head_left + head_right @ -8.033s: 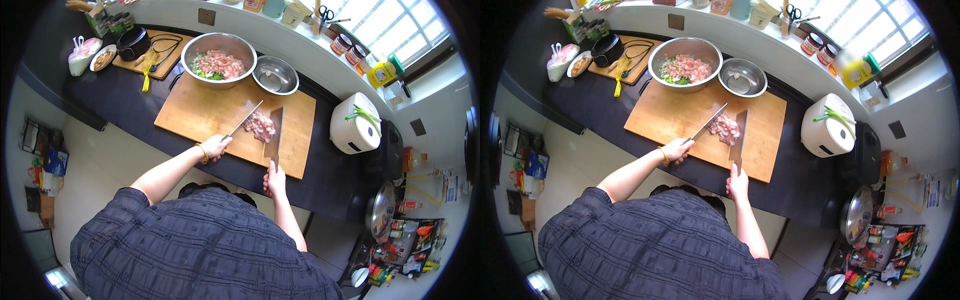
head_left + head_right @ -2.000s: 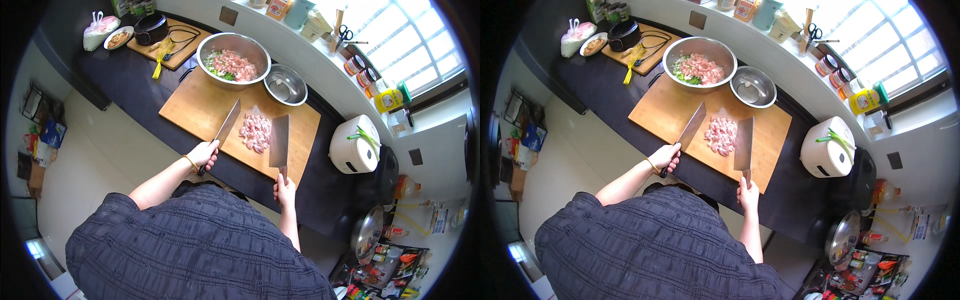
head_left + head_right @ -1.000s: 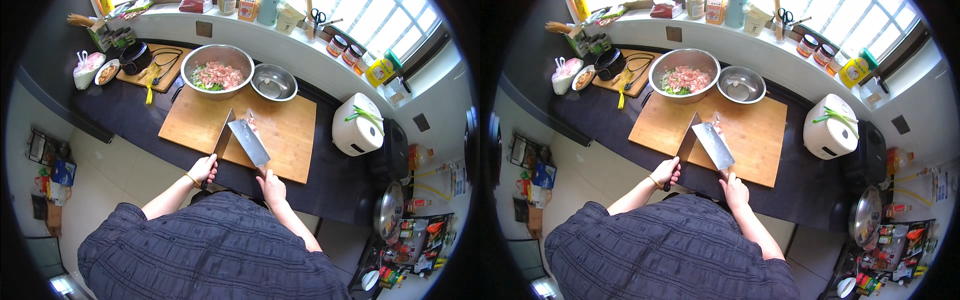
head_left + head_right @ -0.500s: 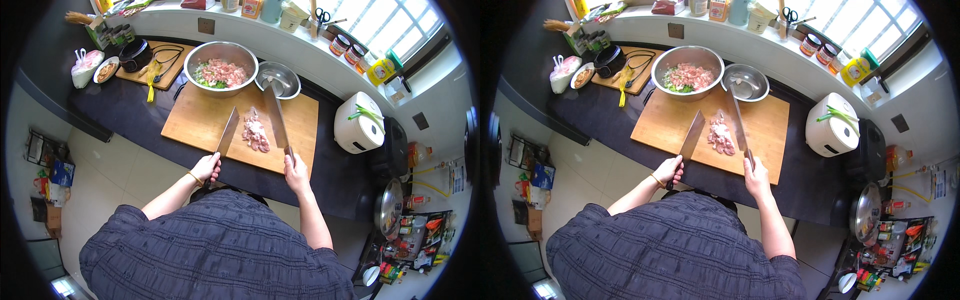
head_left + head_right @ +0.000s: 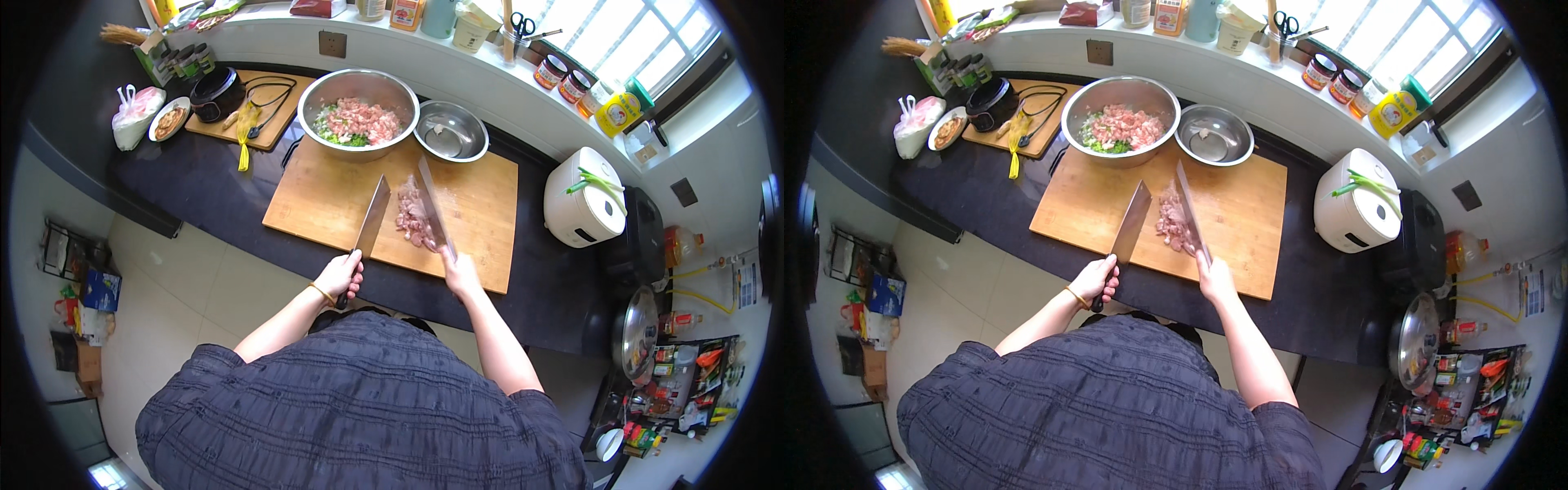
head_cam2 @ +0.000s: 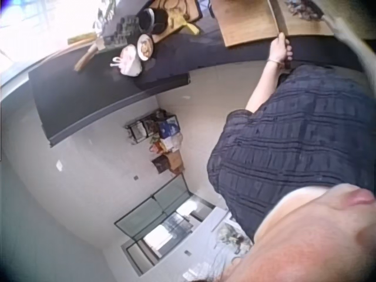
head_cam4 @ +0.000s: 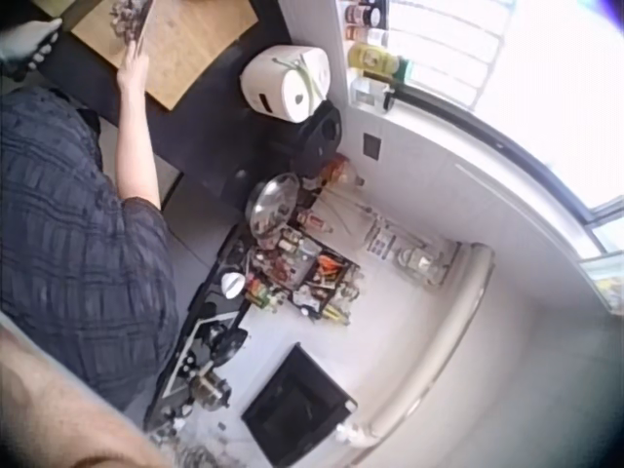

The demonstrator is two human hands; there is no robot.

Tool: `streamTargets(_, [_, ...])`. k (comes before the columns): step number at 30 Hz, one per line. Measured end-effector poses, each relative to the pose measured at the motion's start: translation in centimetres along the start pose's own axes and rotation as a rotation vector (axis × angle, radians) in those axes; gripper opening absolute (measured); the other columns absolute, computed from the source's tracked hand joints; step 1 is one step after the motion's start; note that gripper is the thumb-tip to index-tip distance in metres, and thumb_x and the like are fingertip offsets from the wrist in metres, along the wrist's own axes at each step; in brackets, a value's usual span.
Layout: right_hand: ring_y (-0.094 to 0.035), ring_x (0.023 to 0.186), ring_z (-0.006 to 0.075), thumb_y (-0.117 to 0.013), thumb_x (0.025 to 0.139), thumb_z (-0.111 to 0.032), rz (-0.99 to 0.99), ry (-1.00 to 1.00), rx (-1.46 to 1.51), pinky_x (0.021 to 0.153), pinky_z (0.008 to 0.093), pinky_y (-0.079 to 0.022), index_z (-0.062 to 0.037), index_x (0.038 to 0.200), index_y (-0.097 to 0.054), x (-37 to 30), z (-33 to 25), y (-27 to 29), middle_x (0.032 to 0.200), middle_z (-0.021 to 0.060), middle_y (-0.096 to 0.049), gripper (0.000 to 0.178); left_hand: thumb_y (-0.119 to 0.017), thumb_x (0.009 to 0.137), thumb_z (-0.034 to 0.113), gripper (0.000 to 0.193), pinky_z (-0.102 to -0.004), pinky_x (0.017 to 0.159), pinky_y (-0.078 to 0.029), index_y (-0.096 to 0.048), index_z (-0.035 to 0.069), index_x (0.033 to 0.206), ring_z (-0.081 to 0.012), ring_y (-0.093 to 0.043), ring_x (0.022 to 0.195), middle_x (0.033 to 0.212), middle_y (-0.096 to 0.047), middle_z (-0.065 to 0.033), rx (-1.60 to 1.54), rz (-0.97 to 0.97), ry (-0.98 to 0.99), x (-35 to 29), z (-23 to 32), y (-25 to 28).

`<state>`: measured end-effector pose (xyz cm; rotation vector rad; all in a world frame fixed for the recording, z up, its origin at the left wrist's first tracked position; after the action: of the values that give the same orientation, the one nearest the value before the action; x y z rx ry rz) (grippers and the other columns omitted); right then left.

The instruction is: The person uses two knives to chop raw meat on a wooden cutting board. The chopped meat is gathered and transferred into a metal bowl containing other ingredients. The person continues chopping the remaining meat on the board.

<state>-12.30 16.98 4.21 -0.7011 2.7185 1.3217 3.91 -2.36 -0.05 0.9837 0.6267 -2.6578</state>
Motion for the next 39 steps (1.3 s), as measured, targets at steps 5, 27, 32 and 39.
streamTargets(5, [-0.042,0.034,0.0144,-0.042,0.087,-0.044,-0.166,-0.198,0.206,0.033,0.0310,-0.035,-0.0042,0.066,-0.047,-0.3,-2.6,1.7,0.047,0.0045,-0.043,0.045,-0.039,0.089,0.042,0.034,-0.0201,0.035,-0.030,-0.042,0.010,0.077,-0.0061,-0.033,0.041,0.056,-0.039,0.0014,-0.016,0.002,0.005,0.1,0.2,0.4])
streamTargets(27, [-0.050,0.038,0.0225,-0.041,0.087,-0.044,0.027,0.116,-0.004,0.037,0.0347,-0.040,0.0026,0.075,-0.054,-0.8,0.8,-3.7,0.049,0.0117,-0.050,0.050,-0.039,0.089,0.041,0.035,-0.0218,0.036,-0.035,-0.041,0.009,0.076,-0.0069,-0.037,0.041,0.055,-0.040,0.0011,-0.032,0.026,-0.034,0.0,0.2,0.7])
streamTargets(32, [-0.040,0.032,0.0155,-0.044,0.086,-0.044,-0.113,-0.091,0.252,0.030,0.0299,-0.033,-0.0046,0.065,-0.046,-1.4,-4.2,-0.2,0.045,0.0045,-0.041,0.044,-0.039,0.089,0.041,0.033,-0.0209,0.037,-0.031,-0.041,0.010,0.077,-0.0063,-0.034,0.042,0.056,-0.039,0.0021,-0.025,0.055,-0.027,-0.4,-0.1,1.7])
streamTargets(39, [-0.037,0.033,0.0105,-0.042,0.088,-0.040,-0.191,-0.165,0.152,0.032,0.0267,-0.031,-0.0029,0.077,-0.052,-1.0,-2.5,-1.8,0.045,0.0005,-0.038,0.040,-0.040,0.089,0.041,0.033,-0.0214,0.037,-0.032,-0.041,0.010,0.077,-0.0065,-0.035,0.043,0.056,-0.039,0.0018,-0.054,0.068,-0.039,-0.5,0.1,1.9])
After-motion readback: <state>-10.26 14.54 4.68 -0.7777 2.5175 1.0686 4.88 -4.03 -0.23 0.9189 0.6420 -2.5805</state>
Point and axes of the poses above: each hand's wrist, its own x-axis towards the middle knuckle, its own y-axis out of the back of the hand, z = x × y, the point moved 10 cm from there along x, towards the middle knuckle
